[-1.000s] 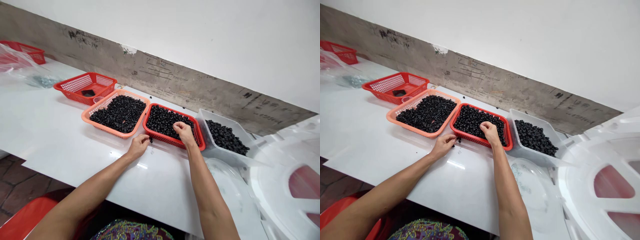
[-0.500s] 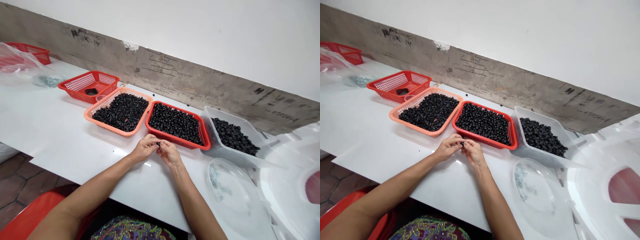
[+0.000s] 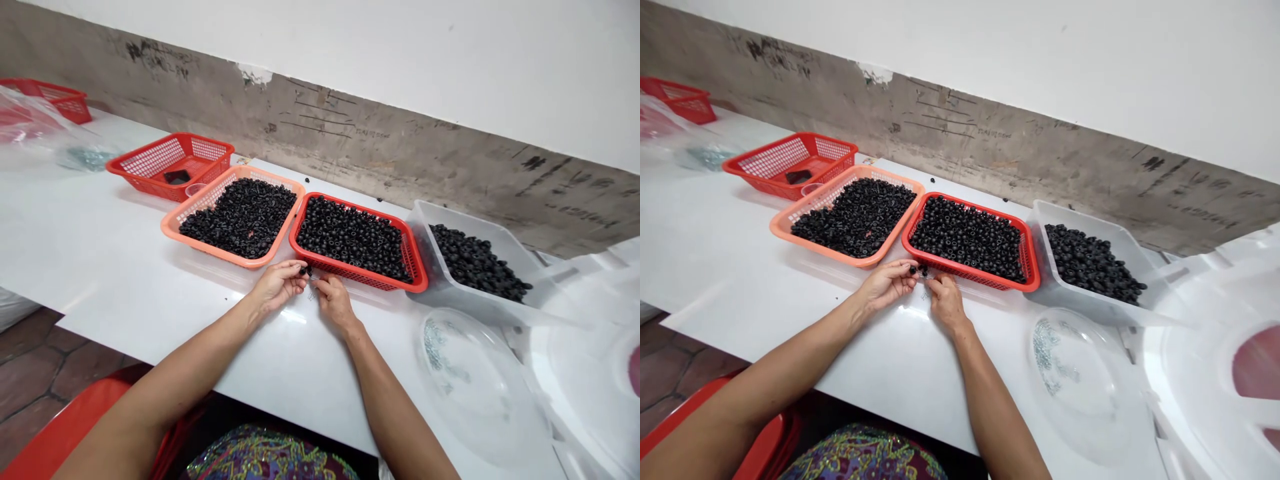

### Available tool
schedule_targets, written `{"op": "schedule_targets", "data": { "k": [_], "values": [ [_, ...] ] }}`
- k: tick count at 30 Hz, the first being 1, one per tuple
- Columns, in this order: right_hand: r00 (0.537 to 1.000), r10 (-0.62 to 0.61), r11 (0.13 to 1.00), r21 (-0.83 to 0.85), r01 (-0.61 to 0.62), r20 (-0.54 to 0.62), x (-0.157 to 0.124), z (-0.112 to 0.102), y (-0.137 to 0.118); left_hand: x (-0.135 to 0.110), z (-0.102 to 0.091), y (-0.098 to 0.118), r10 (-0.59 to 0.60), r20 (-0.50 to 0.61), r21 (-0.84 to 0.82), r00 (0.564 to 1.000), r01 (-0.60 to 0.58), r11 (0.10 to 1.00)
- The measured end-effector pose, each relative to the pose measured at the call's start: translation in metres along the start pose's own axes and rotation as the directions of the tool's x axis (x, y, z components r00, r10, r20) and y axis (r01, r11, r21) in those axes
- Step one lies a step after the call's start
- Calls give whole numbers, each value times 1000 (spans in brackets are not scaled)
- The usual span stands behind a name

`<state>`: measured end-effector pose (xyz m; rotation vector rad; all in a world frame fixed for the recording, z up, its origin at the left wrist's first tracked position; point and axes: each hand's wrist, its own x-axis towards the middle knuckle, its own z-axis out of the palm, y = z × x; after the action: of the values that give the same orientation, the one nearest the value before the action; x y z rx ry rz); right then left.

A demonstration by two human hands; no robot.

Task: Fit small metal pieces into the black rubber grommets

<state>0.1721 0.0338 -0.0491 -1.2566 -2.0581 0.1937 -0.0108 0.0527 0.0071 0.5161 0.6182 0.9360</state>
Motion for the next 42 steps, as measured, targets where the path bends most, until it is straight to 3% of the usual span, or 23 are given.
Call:
{"op": "schedule_targets", "data": {
  "k": [6, 12, 15, 18, 22, 26, 30, 34, 42],
  "values": [
    [1000, 21, 997, -77, -20, 18, 2, -1, -4, 3, -3, -1, -53, 36, -76, 998, 56, 996],
    [998, 49, 988, -149, -42, 39, 3, -4, -9, 4, -7, -5, -23, 55, -9, 998, 23, 1000],
    [995, 96, 994, -61, -96, -15, 4, -5, -10, 4, -5, -8, 18, 1, 112, 1000, -18, 994],
    [973, 226, 969, 119, -218, -54, 4, -9, -15, 4, -2, -12, 93, -79, 278, 992, -68, 958],
    [944, 326, 899, 322, -296, -42, 3, -13, -28, 3, 2, -16, 155, -79, 427, 985, -107, 898],
    [950, 297, 898, 368, -242, -100, 2, -10, -36, 2, 3, -19, 182, -41, 502, 983, -137, 854],
    [967, 214, 937, 309, -163, -137, 0, -7, -35, 2, 1, -23, 177, 8, 566, 984, -150, 811],
    [961, 226, 953, 240, -185, -158, -1, -6, -34, 5, -3, -26, 186, 17, 612, 982, -158, 775],
    [979, 157, 945, 307, -111, -129, 1, -11, -42, 4, 0, -24, 165, -21, 464, 986, -137, 875]
  ]
}}
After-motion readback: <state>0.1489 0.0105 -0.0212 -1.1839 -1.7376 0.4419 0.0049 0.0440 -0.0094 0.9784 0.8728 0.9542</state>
